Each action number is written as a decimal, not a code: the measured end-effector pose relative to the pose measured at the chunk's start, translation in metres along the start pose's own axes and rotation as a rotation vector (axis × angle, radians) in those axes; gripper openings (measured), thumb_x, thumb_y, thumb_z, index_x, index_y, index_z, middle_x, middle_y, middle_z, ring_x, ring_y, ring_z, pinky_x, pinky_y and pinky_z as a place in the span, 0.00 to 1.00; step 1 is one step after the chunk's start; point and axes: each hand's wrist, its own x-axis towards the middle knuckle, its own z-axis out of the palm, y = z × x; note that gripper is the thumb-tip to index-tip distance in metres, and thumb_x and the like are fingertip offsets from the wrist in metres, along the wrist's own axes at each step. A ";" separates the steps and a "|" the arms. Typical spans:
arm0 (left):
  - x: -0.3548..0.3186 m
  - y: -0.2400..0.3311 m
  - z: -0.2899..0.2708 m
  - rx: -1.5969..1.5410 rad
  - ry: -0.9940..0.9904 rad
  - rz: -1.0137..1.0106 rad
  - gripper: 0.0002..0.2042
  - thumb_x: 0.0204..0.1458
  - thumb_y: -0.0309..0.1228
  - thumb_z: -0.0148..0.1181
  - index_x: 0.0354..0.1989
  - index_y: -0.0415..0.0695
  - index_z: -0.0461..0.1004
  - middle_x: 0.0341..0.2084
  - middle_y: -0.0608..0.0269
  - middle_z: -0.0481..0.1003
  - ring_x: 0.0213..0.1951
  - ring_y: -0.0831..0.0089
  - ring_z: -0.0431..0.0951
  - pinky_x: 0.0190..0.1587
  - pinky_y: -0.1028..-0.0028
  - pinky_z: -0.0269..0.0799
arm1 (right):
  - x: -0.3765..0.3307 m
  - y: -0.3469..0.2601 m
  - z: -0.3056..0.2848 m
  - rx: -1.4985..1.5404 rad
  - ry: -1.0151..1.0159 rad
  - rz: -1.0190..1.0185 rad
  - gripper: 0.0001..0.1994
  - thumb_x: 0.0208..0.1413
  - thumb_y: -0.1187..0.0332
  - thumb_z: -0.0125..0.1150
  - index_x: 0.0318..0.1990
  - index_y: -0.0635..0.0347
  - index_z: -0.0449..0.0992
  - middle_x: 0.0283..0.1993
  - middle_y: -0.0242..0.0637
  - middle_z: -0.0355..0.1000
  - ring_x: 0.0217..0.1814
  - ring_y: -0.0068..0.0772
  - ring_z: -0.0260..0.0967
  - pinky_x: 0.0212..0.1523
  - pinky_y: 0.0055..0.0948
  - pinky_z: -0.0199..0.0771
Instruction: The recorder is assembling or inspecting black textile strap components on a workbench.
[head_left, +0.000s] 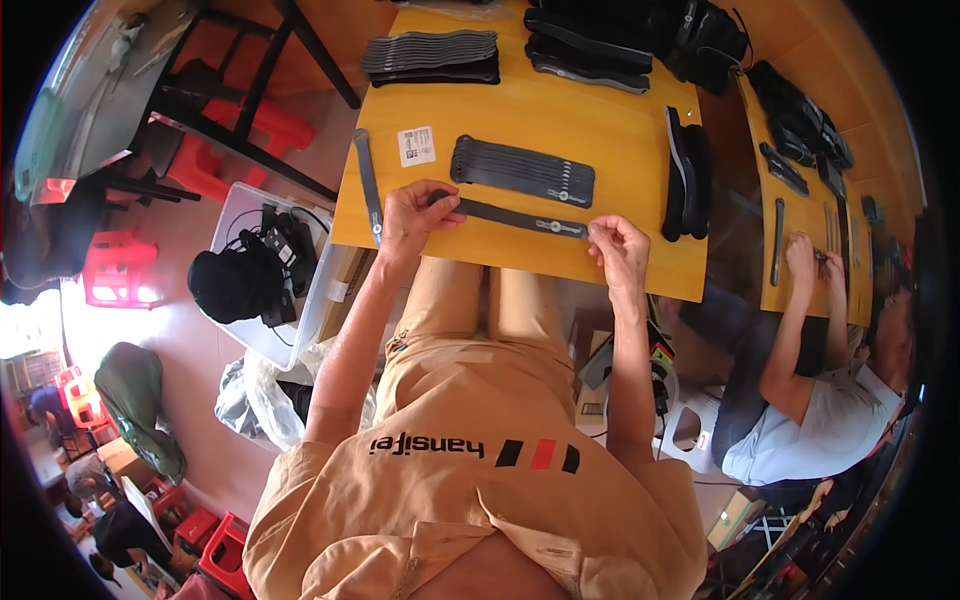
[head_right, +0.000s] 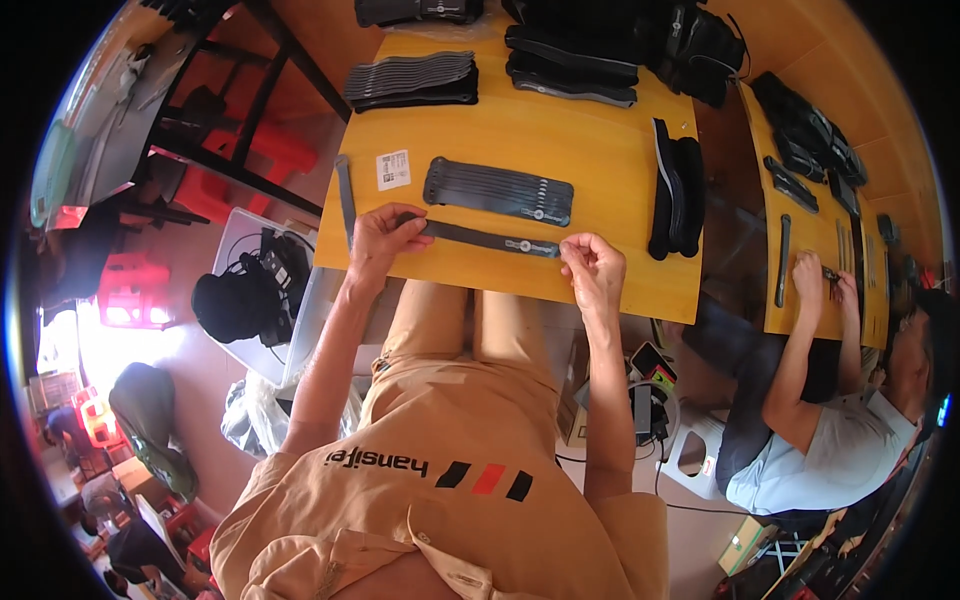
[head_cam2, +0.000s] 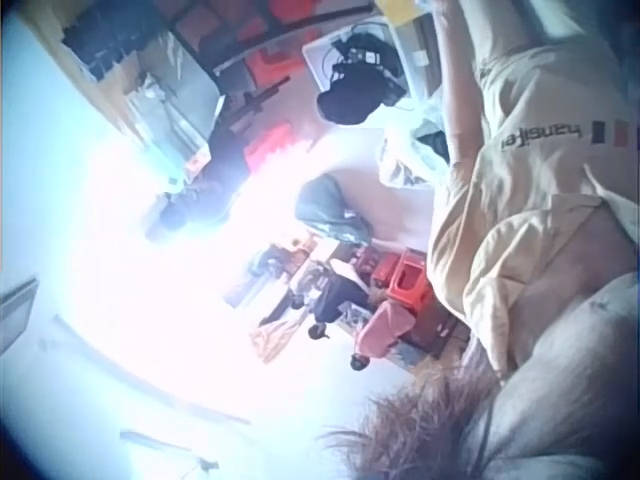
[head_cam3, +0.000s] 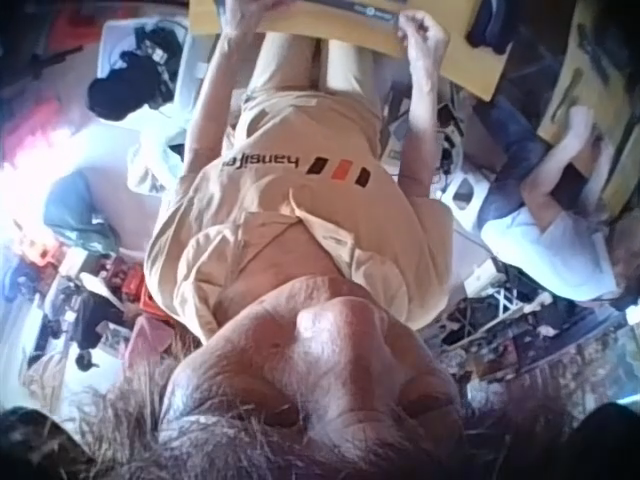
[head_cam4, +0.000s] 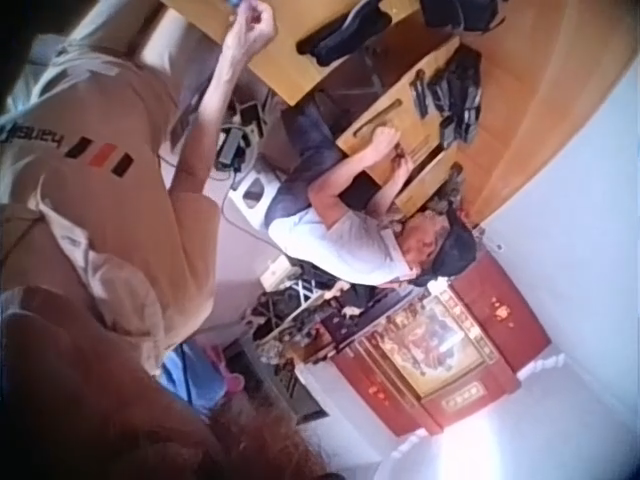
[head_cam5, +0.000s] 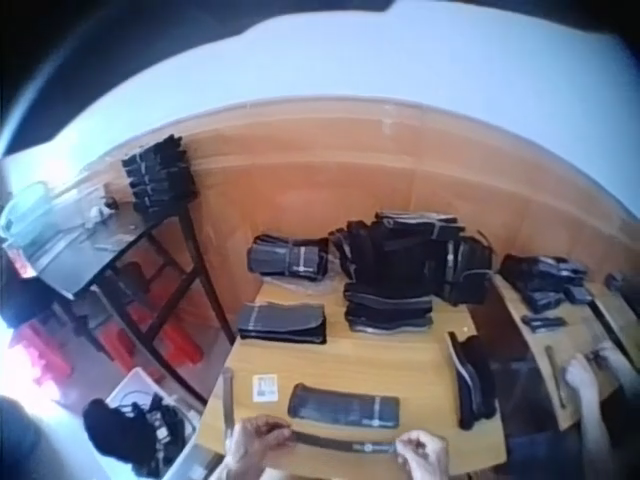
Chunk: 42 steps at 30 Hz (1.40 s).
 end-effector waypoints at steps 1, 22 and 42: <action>0.006 0.002 0.001 0.017 -0.001 0.017 0.07 0.52 0.22 0.57 0.38 0.33 0.72 0.27 0.61 0.75 0.28 0.75 0.79 0.31 0.82 0.76 | 0.004 0.002 0.003 0.009 0.003 -0.050 0.03 0.53 0.73 0.59 0.33 0.63 0.74 0.25 0.28 0.69 0.21 0.15 0.63 0.19 0.12 0.57; -0.013 0.028 0.008 -0.060 -0.234 -0.003 0.07 0.53 0.21 0.55 0.39 0.33 0.73 0.30 0.59 0.77 0.31 0.72 0.80 0.35 0.82 0.76 | -0.005 -0.027 -0.003 -0.101 -0.510 0.170 0.08 0.52 0.70 0.61 0.38 0.65 0.77 0.25 0.26 0.70 0.23 0.12 0.62 0.24 0.14 0.64; 0.026 -0.011 0.009 0.201 0.110 0.074 0.06 0.49 0.25 0.61 0.34 0.35 0.76 0.19 0.64 0.73 0.20 0.81 0.72 0.25 0.81 0.70 | 0.024 0.016 0.010 -0.115 0.021 0.007 0.05 0.51 0.73 0.62 0.33 0.65 0.75 0.23 0.27 0.70 0.23 0.13 0.64 0.20 0.13 0.60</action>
